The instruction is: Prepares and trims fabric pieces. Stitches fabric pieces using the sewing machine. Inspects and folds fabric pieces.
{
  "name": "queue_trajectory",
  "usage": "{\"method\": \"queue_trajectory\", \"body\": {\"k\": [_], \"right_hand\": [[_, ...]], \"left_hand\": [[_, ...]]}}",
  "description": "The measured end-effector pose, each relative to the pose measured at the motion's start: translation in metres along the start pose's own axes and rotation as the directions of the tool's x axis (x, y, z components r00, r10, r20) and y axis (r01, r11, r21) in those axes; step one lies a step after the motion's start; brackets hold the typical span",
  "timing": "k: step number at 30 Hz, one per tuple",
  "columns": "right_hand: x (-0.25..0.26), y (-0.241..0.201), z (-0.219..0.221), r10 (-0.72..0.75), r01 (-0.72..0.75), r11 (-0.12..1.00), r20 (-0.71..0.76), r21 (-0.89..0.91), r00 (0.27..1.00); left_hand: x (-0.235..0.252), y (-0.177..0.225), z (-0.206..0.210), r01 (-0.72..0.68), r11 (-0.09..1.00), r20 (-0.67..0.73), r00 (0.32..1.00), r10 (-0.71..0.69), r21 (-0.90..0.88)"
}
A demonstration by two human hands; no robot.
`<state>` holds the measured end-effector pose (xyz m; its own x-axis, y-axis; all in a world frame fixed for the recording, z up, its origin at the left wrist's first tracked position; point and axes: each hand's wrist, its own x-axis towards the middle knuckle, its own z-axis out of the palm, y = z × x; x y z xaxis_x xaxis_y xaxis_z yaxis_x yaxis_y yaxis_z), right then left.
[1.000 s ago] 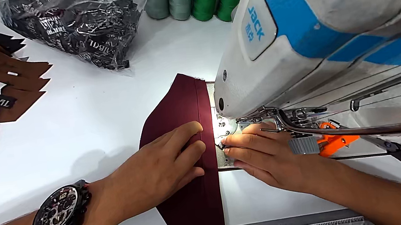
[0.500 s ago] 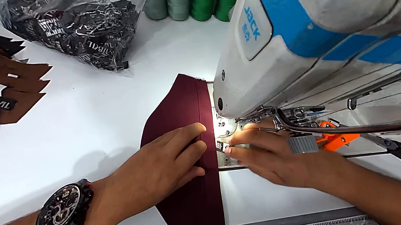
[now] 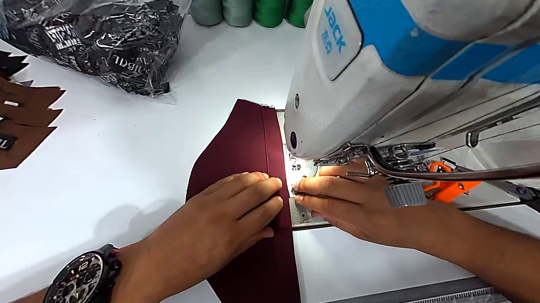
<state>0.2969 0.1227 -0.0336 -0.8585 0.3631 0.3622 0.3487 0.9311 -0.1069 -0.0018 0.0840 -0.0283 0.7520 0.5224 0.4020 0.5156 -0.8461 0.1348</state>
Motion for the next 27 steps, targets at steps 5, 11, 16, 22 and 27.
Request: {"method": "queue_trajectory", "body": {"k": [5, 11, 16, 22, 27], "right_hand": [[0.0004, -0.0022, 0.0030, 0.000, 0.000, 1.000, -0.012, -0.025, 1.000], [-0.0004, -0.0030, 0.0008, -0.018, 0.019, 0.998, 0.006, -0.068, 1.000], [-0.0003, -0.0040, 0.0011, -0.031, 0.032, 0.997, 0.003, -0.073, 1.000], [-0.0016, -0.0044, 0.0030, -0.026, 0.026, 0.997, 0.003, -0.067, 1.000], [-0.0010, -0.0047, 0.0020, -0.031, 0.031, 0.997, 0.010, -0.071, 0.999]], "left_hand": [[-0.0010, -0.0006, 0.0001, 0.000, 1.000, 0.013, 1.000, 0.000, -0.007], [-0.0024, -0.0003, 0.0016, 0.003, 1.000, 0.012, 1.000, -0.003, 0.011], [-0.0014, 0.0008, 0.0016, -0.001, 1.000, 0.007, 1.000, 0.001, 0.021], [-0.0012, 0.0010, 0.0021, -0.006, 0.999, 0.016, 1.000, 0.005, 0.043], [-0.0014, 0.0016, 0.0033, 0.002, 0.999, 0.015, 1.000, -0.003, 0.033]]}}
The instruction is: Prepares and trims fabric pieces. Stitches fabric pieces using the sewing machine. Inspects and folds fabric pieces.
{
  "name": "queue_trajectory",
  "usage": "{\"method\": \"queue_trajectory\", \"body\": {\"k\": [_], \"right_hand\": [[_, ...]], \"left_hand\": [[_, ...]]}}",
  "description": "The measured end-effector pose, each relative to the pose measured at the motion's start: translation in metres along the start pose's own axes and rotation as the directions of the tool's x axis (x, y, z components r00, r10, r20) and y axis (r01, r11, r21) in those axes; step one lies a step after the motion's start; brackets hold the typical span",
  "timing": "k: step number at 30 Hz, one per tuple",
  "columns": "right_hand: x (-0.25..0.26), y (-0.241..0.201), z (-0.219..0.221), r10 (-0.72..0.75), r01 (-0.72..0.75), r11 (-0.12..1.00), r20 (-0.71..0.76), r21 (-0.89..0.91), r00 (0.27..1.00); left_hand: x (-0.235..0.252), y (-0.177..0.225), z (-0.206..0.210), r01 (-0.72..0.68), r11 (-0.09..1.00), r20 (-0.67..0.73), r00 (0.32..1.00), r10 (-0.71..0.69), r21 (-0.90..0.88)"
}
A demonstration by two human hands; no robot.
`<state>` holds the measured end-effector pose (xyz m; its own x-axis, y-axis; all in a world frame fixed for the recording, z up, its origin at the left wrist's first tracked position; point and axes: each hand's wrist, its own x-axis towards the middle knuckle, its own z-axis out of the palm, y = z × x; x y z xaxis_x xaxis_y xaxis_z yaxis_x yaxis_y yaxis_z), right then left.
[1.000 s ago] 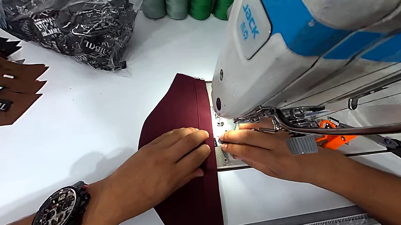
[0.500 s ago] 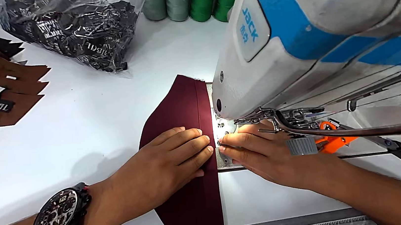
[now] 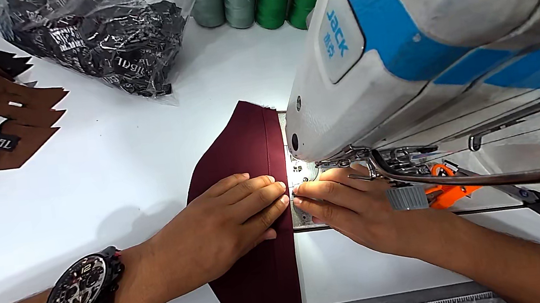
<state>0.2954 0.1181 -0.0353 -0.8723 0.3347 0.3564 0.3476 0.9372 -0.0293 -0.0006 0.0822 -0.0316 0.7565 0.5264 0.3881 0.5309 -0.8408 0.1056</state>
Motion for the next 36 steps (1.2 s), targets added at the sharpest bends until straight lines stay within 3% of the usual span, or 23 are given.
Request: {"method": "queue_trajectory", "body": {"k": [36], "right_hand": [[-0.0003, 0.0001, 0.0018, 0.002, -0.002, 1.000, 0.011, 0.004, 1.000]], "left_hand": [[0.0013, 0.0023, -0.0003, 0.009, 1.000, 0.002, 1.000, -0.009, -0.016]]}}
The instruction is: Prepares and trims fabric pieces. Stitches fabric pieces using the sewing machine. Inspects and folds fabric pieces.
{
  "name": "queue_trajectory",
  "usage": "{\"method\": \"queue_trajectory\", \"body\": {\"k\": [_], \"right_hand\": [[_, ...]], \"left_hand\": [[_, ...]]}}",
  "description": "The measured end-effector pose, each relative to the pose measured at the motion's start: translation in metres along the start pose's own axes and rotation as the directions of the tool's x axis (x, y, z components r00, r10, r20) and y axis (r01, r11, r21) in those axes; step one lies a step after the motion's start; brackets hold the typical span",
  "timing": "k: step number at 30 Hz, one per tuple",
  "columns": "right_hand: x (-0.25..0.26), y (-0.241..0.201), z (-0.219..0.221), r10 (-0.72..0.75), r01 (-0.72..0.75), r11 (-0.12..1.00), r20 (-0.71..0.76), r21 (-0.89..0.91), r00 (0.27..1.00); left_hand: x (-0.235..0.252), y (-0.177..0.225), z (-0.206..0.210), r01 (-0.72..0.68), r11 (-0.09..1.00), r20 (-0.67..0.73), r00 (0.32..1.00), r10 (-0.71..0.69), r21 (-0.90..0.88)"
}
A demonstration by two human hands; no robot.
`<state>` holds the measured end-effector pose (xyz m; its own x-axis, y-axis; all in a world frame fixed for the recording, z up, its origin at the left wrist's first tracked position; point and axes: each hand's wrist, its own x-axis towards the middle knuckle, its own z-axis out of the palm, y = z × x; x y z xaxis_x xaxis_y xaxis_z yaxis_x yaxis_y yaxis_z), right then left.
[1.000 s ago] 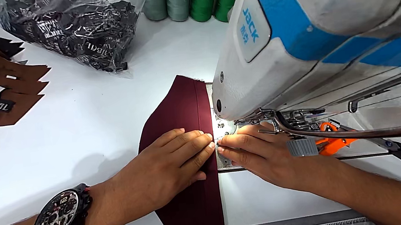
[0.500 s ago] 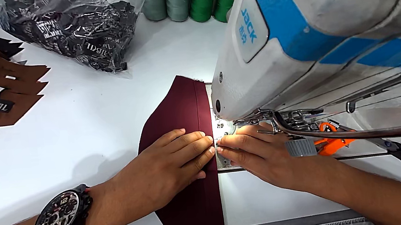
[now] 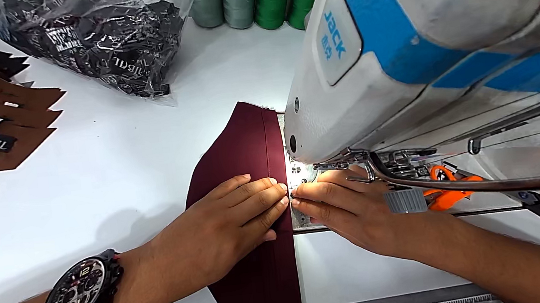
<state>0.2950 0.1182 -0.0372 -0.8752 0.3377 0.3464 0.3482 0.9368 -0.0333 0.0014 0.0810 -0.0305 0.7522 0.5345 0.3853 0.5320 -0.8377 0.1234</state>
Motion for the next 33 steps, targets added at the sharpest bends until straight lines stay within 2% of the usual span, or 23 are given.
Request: {"method": "queue_trajectory", "body": {"k": [7, 11, 14, 19, 23, 28, 33], "right_hand": [[0.001, -0.001, 0.000, 0.008, -0.008, 1.000, -0.009, 0.001, 1.000], [-0.003, 0.008, -0.007, 0.100, -0.091, 0.987, -0.061, 0.136, 0.993], [-0.007, 0.018, -0.010, 0.096, -0.101, 0.979, 0.038, 0.178, 0.995], [-0.009, 0.019, 0.000, 0.098, -0.104, 0.988, 0.060, 0.116, 0.993], [-0.001, 0.013, -0.002, 0.056, -0.060, 0.988, 0.031, 0.140, 0.998], [0.000, 0.012, 0.004, 0.091, -0.090, 0.984, 0.001, 0.153, 0.996], [-0.001, 0.011, 0.006, 0.118, -0.122, 0.978, 0.031, 0.172, 0.992]], "left_hand": [[0.000, 0.002, 0.001, 0.005, 1.000, 0.004, 1.000, -0.006, 0.024], [-0.001, 0.003, 0.001, 0.008, 1.000, 0.016, 1.000, -0.008, 0.021], [-0.001, 0.005, 0.001, 0.016, 1.000, 0.035, 0.999, -0.017, 0.026], [-0.001, 0.005, 0.001, 0.024, 0.999, 0.040, 0.999, -0.026, 0.046], [-0.002, 0.003, 0.001, 0.024, 1.000, 0.046, 0.999, -0.025, 0.016], [-0.001, 0.003, 0.001, 0.021, 1.000, 0.064, 0.998, -0.021, 0.003], [-0.002, 0.003, 0.001, 0.026, 1.000, 0.057, 0.998, -0.025, -0.016]]}}
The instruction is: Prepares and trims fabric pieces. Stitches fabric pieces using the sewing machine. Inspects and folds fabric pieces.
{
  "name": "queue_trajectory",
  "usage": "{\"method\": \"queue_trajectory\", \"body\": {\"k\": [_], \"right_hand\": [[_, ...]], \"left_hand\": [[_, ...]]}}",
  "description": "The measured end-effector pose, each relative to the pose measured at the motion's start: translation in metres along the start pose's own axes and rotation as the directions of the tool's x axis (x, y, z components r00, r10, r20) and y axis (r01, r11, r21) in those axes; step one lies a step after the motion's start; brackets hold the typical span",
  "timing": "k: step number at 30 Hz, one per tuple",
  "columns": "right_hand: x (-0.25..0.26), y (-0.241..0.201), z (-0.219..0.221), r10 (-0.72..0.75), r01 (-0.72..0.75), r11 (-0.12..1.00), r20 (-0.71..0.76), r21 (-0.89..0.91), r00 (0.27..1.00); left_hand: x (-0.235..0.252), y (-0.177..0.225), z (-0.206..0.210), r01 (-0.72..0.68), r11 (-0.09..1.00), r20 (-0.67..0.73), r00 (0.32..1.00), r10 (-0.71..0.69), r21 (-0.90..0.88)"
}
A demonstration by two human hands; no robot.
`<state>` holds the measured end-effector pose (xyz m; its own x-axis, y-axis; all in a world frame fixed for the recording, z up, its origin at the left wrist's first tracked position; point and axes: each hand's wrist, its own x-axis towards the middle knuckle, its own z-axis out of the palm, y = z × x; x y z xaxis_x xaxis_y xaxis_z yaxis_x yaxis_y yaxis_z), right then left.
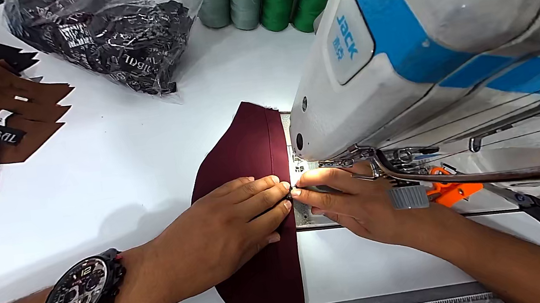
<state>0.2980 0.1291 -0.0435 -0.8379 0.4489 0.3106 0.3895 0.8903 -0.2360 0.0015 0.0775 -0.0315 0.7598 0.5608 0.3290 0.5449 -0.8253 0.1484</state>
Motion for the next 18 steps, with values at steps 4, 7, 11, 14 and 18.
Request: {"method": "queue_trajectory", "body": {"k": [4, 7, 11, 14, 18], "right_hand": [[0.0005, 0.0003, 0.0010, 0.012, -0.012, 1.000, 0.004, 0.008, 1.000], [0.0038, -0.0012, 0.0013, 0.007, -0.007, 1.000, 0.008, 0.002, 1.000], [0.0031, -0.0007, 0.0077, 0.001, -0.001, 1.000, -0.047, 0.006, 0.999], [0.0041, -0.0014, 0.0033, 0.011, -0.011, 1.000, -0.003, -0.004, 1.000], [0.0028, -0.0008, 0.0014, 0.024, -0.023, 1.000, 0.026, -0.017, 0.999]], "left_hand": [[-0.0010, 0.0000, 0.0010, 0.015, 1.000, -0.012, 1.000, -0.015, -0.022], [-0.0008, 0.0003, 0.0000, 0.019, 0.999, 0.000, 1.000, -0.019, -0.025], [0.0000, -0.0003, 0.0006, -0.009, 1.000, -0.021, 1.000, 0.008, -0.019], [-0.0001, -0.0008, 0.0004, -0.031, 0.999, -0.025, 0.999, 0.032, 0.008], [-0.0004, -0.0056, -0.0034, -0.039, 0.999, -0.030, 0.999, 0.038, -0.020]]}}
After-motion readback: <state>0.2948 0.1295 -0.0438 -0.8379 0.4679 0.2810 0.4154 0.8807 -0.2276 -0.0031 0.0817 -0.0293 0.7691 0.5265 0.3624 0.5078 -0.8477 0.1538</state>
